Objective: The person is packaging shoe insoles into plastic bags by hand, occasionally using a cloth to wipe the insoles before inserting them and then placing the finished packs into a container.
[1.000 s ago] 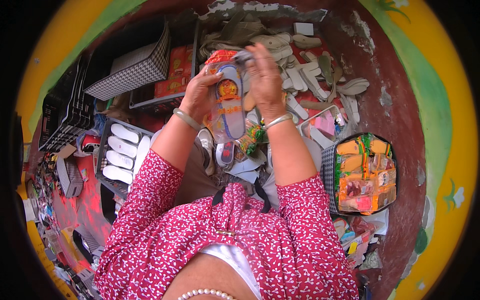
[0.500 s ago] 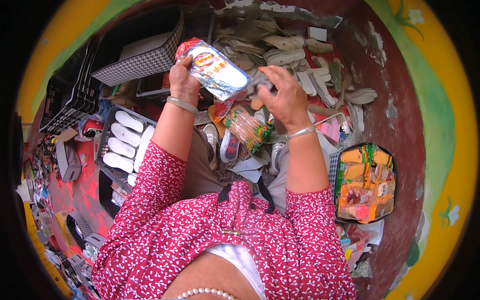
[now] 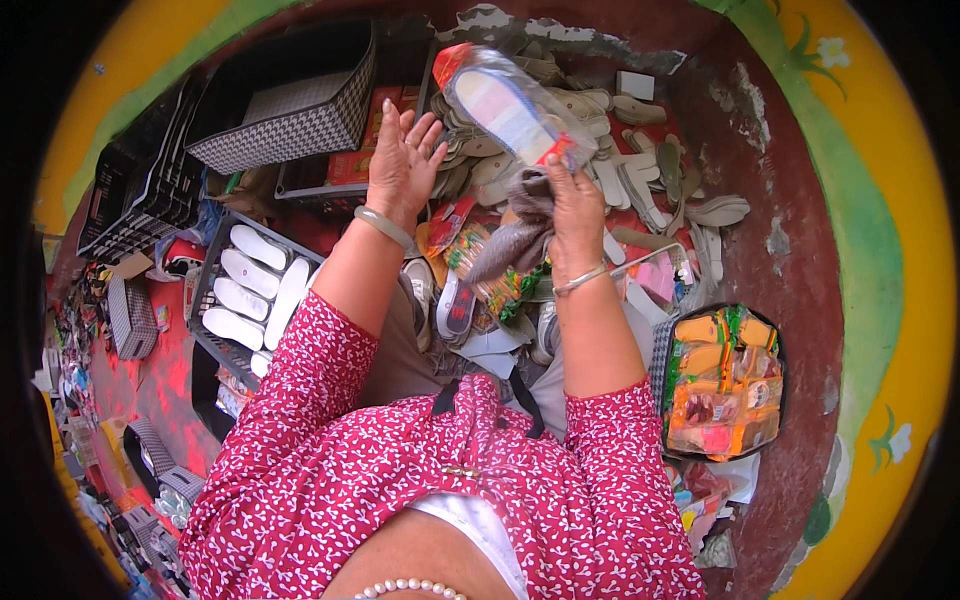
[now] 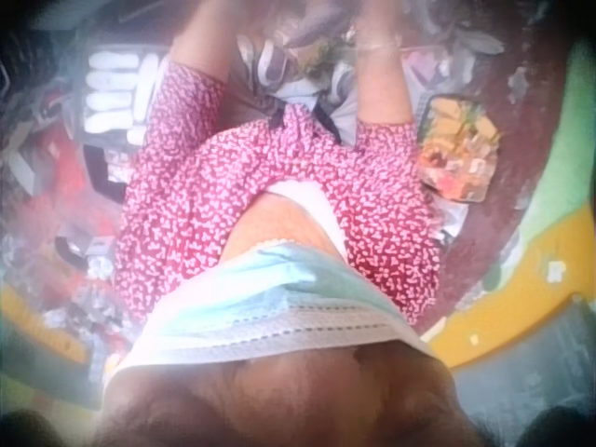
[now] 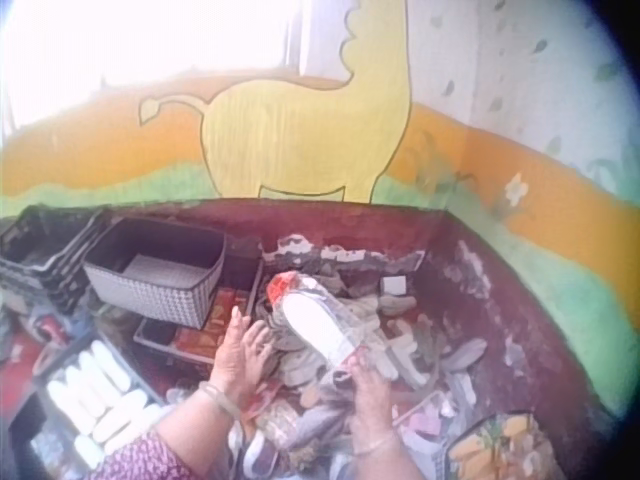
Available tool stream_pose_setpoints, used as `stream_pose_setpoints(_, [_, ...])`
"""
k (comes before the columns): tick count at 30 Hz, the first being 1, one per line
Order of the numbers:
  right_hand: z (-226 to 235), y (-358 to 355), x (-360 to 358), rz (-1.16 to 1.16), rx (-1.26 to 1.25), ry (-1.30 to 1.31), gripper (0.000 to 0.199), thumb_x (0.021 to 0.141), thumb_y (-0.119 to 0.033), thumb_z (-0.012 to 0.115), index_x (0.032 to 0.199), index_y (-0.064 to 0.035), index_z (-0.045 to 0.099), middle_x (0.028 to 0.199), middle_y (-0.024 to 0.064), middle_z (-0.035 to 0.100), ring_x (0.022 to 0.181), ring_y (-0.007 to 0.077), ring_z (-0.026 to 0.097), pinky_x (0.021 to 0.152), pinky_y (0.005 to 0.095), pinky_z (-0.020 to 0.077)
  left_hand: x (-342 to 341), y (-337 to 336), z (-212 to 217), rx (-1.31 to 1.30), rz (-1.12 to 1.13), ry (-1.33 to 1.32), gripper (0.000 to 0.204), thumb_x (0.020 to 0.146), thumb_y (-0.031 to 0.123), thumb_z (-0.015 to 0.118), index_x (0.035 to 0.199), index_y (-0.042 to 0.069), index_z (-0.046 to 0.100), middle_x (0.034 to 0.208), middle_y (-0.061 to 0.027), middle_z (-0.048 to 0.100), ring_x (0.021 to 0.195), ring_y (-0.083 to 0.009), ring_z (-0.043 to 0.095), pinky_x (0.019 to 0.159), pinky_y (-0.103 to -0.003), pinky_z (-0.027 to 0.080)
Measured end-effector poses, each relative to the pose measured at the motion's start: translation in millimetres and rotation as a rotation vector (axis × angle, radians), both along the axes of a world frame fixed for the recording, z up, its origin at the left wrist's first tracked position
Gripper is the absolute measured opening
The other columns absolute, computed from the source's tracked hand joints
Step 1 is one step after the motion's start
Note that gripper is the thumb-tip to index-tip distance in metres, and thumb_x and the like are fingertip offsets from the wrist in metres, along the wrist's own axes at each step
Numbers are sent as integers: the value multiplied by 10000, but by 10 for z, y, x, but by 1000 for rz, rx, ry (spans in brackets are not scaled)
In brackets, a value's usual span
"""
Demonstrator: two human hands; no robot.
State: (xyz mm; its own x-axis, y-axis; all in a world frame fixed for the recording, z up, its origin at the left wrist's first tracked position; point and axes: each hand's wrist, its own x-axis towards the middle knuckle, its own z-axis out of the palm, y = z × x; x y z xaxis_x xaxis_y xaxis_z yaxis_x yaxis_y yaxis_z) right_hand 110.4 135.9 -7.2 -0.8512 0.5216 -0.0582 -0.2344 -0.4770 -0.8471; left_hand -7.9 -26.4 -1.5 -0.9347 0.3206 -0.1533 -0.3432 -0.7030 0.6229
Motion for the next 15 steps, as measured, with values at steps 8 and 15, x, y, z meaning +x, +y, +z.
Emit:
stream_pose_setpoints(8, [-76,-78,27,432,-525,-36,302,876,-270,590,1073,-43,567,965,121,649,770,194,636,672,329,534,197,236,-14,227,-262,268,721,832,438,615,1345,32,311,1330,-120,415,1256,-275,362,1083,-390,225])
stream_pose_setpoints(15, [58,-391,60,558,-150,-260,272,874,-248,592,980,2,605,897,91,655,734,169,641,649,280,529,6,23,105,373,-57,184,497,854,120,469,1312,0,319,1312,-176,436,1212,-347,427,1026,-474,351])
